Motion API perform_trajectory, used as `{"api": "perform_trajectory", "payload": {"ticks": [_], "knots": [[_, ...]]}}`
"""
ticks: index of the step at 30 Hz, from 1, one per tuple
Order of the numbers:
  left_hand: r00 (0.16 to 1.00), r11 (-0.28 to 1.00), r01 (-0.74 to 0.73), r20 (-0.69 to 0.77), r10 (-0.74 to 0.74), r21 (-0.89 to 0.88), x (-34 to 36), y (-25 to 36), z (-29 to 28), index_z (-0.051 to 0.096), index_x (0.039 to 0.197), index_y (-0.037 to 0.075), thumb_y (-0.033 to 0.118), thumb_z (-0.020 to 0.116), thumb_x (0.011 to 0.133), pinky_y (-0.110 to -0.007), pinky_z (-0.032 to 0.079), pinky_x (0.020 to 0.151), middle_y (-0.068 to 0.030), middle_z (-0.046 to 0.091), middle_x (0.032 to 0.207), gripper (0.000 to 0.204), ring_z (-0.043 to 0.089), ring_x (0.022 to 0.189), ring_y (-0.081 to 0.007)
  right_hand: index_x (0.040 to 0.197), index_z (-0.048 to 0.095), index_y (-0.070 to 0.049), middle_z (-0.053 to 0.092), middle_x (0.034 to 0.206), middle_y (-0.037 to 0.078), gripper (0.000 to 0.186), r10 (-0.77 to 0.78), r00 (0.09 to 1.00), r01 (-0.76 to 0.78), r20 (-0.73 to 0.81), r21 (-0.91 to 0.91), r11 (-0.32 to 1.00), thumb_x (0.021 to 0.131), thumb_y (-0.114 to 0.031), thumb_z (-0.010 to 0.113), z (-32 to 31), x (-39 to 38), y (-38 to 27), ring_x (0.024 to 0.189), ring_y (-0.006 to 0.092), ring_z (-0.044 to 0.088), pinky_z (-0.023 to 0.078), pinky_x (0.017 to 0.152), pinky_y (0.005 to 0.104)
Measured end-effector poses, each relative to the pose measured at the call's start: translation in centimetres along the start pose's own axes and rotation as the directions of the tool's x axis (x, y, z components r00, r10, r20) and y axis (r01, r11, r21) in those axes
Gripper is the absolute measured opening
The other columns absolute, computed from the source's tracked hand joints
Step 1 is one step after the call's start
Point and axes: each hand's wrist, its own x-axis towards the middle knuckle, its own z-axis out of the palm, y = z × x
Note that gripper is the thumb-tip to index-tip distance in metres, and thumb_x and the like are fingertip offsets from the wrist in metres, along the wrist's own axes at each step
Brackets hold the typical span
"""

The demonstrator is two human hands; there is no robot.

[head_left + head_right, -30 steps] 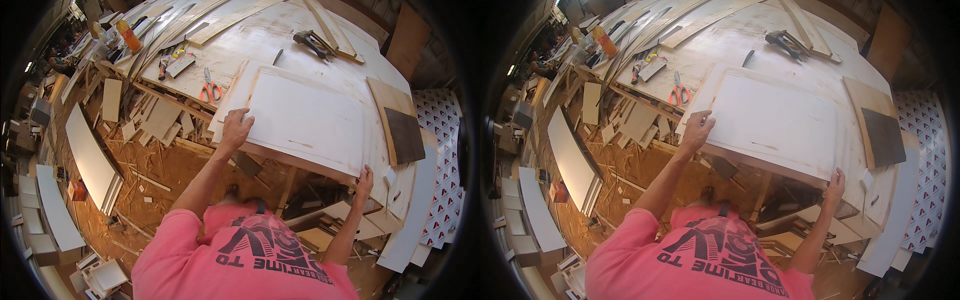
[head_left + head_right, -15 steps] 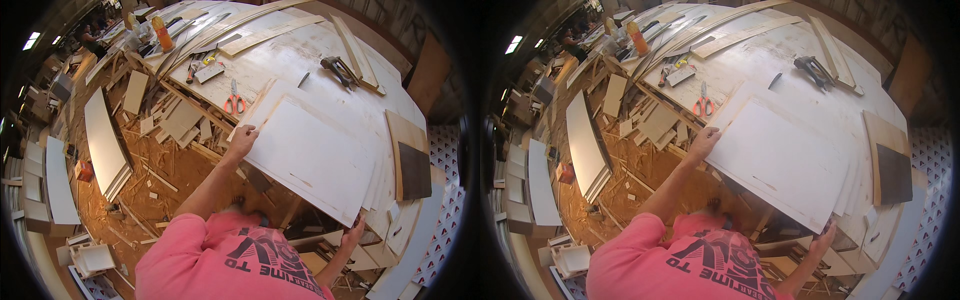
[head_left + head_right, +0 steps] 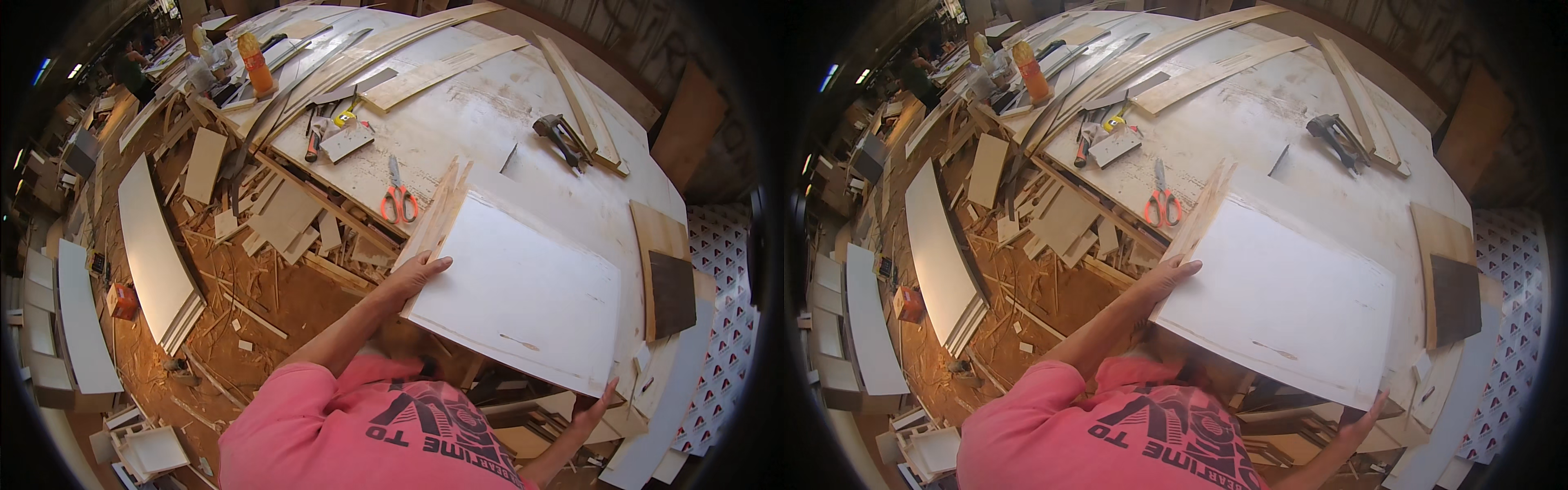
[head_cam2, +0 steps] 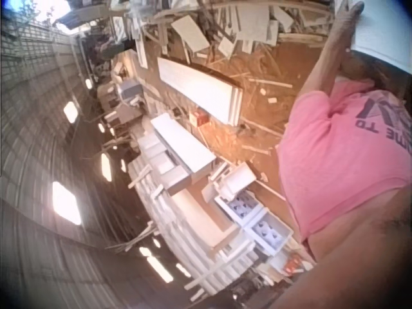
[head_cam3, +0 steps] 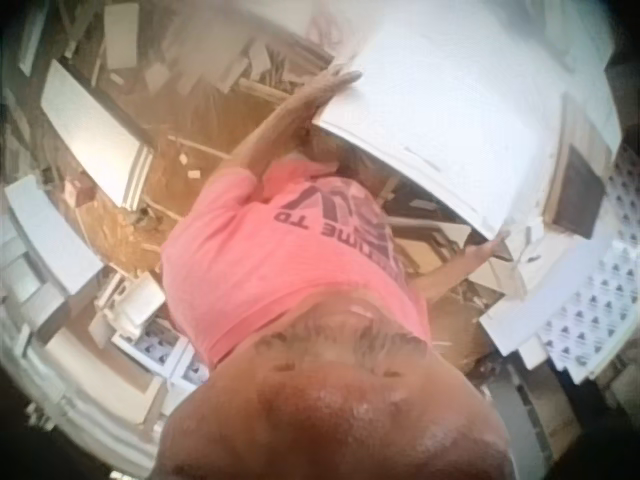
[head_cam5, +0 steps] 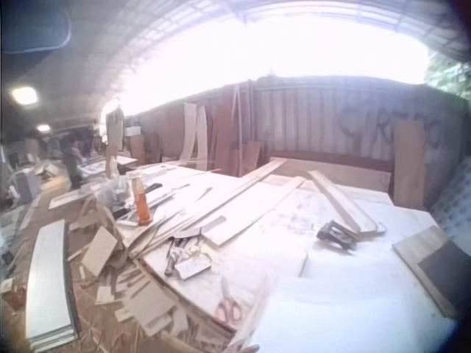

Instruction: The person applies adhesive from a bottle to a wooden board and a strip of edge banding, then presses the strip onto the edge of the board.

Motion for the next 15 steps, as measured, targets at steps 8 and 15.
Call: {"api": "perform_trajectory", "payload": {"ticks": [8, 15], "knots": [[0.979, 0.905, -0.204, -0.072, 0.19, -0.373, -1.6, 5.4, -12.9, 0.036, 0.137, 0.005, 0.03, 0.067, 0.086, -0.034, 0.047, 0.094, -0.0084, 0.053, 0.123, 0.064, 0.054, 0.111, -0.0175, 0.142, 0.03, -0.004, 0.04, 0.14, 0.013, 0.069, -0.132, 0.991, 0.131, 0.011, 0.02, 0.991, 0.094, -0.052, 0.044, 26.7, 2.0, 1.6, 0.125, 0.0249, 0.044, 0.036, 0.105, 0.0405], [0.846, 0.722, -0.523, -0.38, 0.374, -0.453, 4.1, 11.2, -18.5, 0.038, 0.132, 0.003, 0.021, 0.068, 0.087, -0.034, 0.046, 0.095, -0.0103, 0.053, 0.12, 0.057, 0.055, 0.11, -0.02, 0.144, 0.02, -0.005, 0.036, 0.136, 0.02, 0.068, -0.25, 0.967, 0.253, 0.04, -0.234, 0.939, 0.094, -0.038, 0.052, 36.9, 5.2, 6.0, 0.114, 0.0345, 0.051, 0.046, 0.093, 0.0406]]}}
